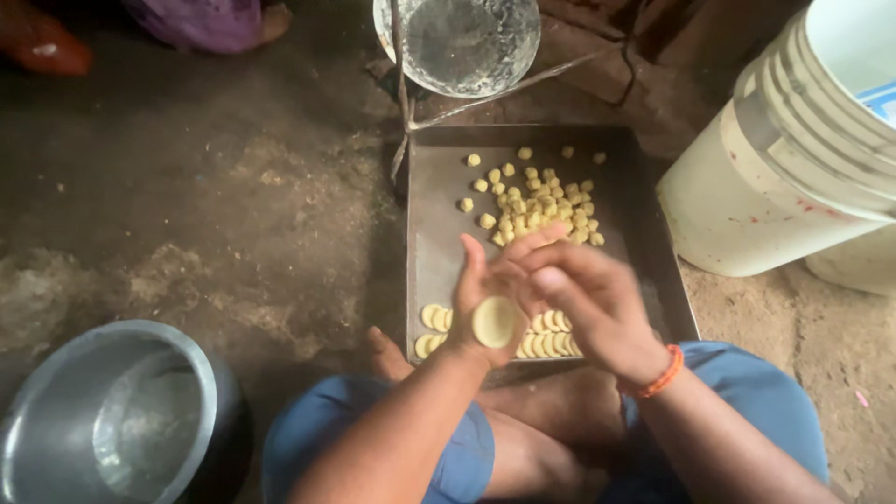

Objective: The person sits on the ground and flattens small dough balls into round discs by pressing them between their palms, then places each flattened disc in rows on a metal tray alongside other finished discs.

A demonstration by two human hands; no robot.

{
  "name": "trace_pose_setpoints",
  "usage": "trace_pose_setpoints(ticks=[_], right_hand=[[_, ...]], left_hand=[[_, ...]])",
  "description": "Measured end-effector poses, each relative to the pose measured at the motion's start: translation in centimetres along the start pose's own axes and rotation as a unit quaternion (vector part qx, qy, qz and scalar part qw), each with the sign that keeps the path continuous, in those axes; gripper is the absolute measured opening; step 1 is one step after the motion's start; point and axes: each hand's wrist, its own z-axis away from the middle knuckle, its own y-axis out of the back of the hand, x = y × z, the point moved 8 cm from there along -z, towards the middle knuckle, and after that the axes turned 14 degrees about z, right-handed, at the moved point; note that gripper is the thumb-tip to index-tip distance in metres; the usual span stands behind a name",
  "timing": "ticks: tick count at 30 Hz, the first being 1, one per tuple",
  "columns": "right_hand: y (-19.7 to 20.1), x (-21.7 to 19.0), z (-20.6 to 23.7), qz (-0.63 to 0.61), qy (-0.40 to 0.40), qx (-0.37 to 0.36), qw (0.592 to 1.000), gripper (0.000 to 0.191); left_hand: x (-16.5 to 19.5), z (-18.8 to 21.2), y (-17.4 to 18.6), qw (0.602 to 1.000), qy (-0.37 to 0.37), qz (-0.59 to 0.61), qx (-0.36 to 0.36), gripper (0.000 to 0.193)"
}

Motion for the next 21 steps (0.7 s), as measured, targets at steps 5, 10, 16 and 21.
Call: trace_pose_setpoints(ticks=[5, 10, 16, 21], right_hand=[[-1.9, -1.7, -0.2, 0.121, 0.118, -0.067, 0.983, 0.021], [5.1, 3.4, -2.5, 0.355, -0.009, -0.078, 0.932, 0.028], [13.2, 23.3, -1.5, 0.515, -0.212, -0.243, 0.794, 0.019], [13.5, 35.4, 0.2, 0.67, -0.121, -0.372, 0.631, 0.031]], left_hand=[[4.3, 0.3, 4.3, 0.939, -0.141, -0.156, 0.271, 0.074], [6.3, 1.1, 6.0, 0.866, -0.175, -0.315, 0.345, 0.063], [4.0, 0.7, 5.6, 0.838, -0.094, -0.45, 0.294, 0.054], [3.8, 0.6, 4.4, 0.821, -0.095, -0.474, 0.304, 0.051]])
